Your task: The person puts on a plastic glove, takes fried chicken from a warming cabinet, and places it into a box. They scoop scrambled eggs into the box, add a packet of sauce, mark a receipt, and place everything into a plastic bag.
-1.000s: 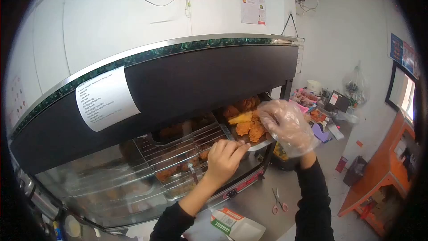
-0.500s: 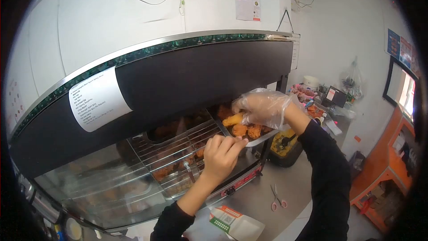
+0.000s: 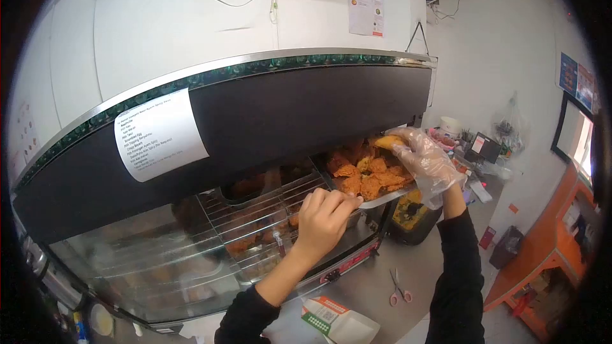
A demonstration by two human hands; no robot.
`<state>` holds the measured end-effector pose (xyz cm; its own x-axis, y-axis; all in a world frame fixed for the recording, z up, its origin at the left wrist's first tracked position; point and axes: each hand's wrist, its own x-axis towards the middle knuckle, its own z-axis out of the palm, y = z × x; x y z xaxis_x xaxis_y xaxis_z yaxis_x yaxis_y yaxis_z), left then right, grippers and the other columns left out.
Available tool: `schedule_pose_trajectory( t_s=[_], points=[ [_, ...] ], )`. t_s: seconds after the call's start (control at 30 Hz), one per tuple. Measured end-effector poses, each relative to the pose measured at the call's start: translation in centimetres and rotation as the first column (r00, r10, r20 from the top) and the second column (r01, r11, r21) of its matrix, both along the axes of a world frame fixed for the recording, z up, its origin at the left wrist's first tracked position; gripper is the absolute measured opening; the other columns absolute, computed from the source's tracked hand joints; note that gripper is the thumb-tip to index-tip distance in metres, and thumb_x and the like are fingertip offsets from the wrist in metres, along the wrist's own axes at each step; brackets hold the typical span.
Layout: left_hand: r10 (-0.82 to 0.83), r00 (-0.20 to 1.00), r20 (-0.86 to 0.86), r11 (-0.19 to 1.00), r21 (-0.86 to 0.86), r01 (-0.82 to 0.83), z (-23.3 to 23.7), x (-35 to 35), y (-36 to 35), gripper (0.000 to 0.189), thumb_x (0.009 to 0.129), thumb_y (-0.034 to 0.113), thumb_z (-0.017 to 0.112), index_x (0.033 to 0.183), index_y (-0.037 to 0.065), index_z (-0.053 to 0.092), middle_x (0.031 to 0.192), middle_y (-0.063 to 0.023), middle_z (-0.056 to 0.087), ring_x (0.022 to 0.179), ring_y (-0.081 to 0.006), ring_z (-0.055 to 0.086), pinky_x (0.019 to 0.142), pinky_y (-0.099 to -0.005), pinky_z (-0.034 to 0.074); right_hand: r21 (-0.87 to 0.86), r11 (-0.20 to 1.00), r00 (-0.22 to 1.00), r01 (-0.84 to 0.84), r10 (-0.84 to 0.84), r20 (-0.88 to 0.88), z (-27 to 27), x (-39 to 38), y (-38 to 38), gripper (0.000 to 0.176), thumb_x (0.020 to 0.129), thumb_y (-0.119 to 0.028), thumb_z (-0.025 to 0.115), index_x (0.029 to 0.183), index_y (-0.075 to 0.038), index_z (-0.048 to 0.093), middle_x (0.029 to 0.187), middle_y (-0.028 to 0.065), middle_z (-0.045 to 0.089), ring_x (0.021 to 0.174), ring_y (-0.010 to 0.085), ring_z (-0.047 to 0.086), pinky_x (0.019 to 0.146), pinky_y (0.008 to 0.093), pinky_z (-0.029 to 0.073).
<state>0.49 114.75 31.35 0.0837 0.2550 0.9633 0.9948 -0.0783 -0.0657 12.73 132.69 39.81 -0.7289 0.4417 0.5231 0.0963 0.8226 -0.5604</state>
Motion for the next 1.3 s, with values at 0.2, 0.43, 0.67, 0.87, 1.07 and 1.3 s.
schedule_pose_trajectory(
  t_s=[0.2,0.43,0.67,0.87,1.07,1.3],
  points=[
    [-0.003,0.998,0.059,1.000,-0.022,0.005,-0.2,0.0,-0.1,0.016,0.066,0.005,0.066,0.081,0.010,0.064,0.073,-0.0004,0.056,0.065,-0.0189,0.047,0.057,-0.0306,0.036,0.184,0.957,0.964,-0.226,0.192,0.184,1.3,-0.5,-0.3,0.025,0.077,-0.015,0.059,0.100,-0.006,0.054,0.093,0.0099,0.056,0.087,0.0207,0.054,0.077,0.0299,0.043],
    [-0.023,0.998,0.064,0.999,-0.033,0.025,-0.4,-0.2,-0.2,0.018,0.065,0.005,0.065,0.082,0.010,0.064,0.074,0.0002,0.057,0.066,-0.0188,0.048,0.058,-0.0302,0.037,0.476,0.858,0.973,-0.193,0.103,0.209,0.9,-1.9,0.7,0.028,0.072,-0.006,0.061,0.100,-0.007,0.054,0.092,0.0129,0.057,0.092,0.0291,0.054,0.081,0.0366,0.042],
    [-0.037,0.997,0.064,0.999,-0.034,0.039,-0.3,-0.2,-0.3,0.019,0.065,0.005,0.065,0.083,0.010,0.064,0.075,0.0002,0.058,0.068,-0.0189,0.049,0.058,-0.0303,0.037,0.564,0.813,0.869,-0.143,-0.169,0.465,1.4,-3.2,-2.3,0.033,0.069,-0.011,0.062,0.101,-0.007,0.056,0.094,0.0158,0.058,0.090,0.0308,0.056,0.077,0.0400,0.044],
    [-0.026,0.997,0.071,0.999,-0.038,0.029,-0.1,-0.2,-0.3,0.019,0.064,0.006,0.065,0.083,0.010,0.064,0.075,-0.0003,0.058,0.067,-0.0190,0.049,0.059,-0.0304,0.038,0.660,0.721,0.815,-0.211,-0.244,0.526,2.4,-4.4,-4.1,0.028,0.066,-0.006,0.062,0.093,-0.006,0.058,0.085,0.0154,0.060,0.084,0.0313,0.058,0.071,0.0396,0.047],
    [-0.030,0.998,0.053,0.999,-0.035,0.032,-0.4,-0.1,-0.2,0.019,0.065,0.006,0.064,0.083,0.010,0.064,0.075,-0.0005,0.057,0.067,-0.0191,0.049,0.058,-0.0299,0.039,0.824,0.525,0.954,-0.214,-0.068,0.291,0.7,-5.1,-3.9,0.029,0.074,-0.007,0.051,0.102,-0.010,0.056,0.076,0.0145,0.059,0.074,0.0315,0.059,0.064,0.0389,0.048],
    [-0.010,0.998,0.056,1.000,-0.025,0.012,-0.2,0.2,0.0,0.019,0.064,0.005,0.063,0.082,0.010,0.064,0.074,-0.0001,0.057,0.067,-0.0185,0.049,0.058,-0.0299,0.039,0.803,0.545,0.888,-0.240,-0.210,0.408,-1.5,-9.5,-0.1,0.035,0.076,-0.011,0.054,0.110,-0.011,0.050,0.088,0.0116,0.061,0.081,0.0248,0.061,0.070,0.0361,0.050]
  ],
)
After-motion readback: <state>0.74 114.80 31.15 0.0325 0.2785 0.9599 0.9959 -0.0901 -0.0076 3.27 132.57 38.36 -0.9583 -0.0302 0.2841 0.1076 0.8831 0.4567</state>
